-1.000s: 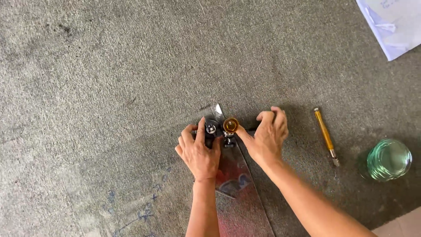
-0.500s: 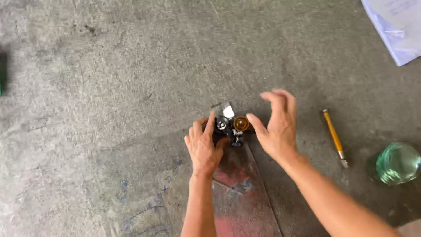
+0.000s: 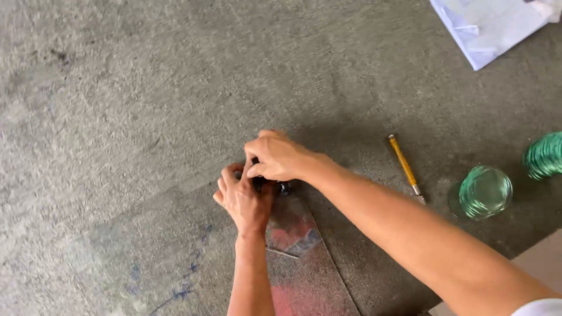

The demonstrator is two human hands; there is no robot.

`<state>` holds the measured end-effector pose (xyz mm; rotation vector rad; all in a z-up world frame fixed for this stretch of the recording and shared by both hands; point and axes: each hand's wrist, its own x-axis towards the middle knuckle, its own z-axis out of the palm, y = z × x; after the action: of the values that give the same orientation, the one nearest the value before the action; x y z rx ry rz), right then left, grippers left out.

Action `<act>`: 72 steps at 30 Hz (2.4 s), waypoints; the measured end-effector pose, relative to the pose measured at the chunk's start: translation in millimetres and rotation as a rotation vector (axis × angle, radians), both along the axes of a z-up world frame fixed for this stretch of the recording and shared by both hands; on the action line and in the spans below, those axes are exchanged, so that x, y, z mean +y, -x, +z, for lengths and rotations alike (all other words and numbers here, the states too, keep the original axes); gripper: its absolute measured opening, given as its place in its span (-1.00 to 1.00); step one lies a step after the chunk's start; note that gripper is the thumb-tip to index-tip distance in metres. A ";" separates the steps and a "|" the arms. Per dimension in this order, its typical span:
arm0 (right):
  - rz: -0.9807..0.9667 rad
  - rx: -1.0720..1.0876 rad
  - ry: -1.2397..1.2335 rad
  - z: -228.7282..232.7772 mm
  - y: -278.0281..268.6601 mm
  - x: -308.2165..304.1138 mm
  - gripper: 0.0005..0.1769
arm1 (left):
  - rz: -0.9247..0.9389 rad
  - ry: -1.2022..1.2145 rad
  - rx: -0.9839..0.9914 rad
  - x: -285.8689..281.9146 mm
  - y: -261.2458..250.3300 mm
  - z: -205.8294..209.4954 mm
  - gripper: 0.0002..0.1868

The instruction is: Using a circular glass cutter to score circular shapes on a glass pane

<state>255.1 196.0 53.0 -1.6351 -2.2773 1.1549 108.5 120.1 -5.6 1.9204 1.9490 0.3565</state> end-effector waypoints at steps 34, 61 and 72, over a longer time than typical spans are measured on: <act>-1.103 -0.261 0.062 -38.8 -166.7 -331.6 -0.73 | -0.170 -0.231 -0.329 -22.3 -81.7 62.1 -0.26; -0.250 -0.380 -0.583 -43.9 -36.9 -151.2 -0.78 | 0.281 -0.409 0.169 -95.8 108.9 -7.7 -0.11; -0.745 -0.257 -0.356 -64.4 -127.5 -303.2 -0.71 | 0.289 -0.364 0.184 -97.0 105.2 6.1 -0.16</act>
<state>382.6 -107.1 -11.4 -2.2452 -1.5739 0.3635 3.4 23.1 0.5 1.9375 2.4322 0.6768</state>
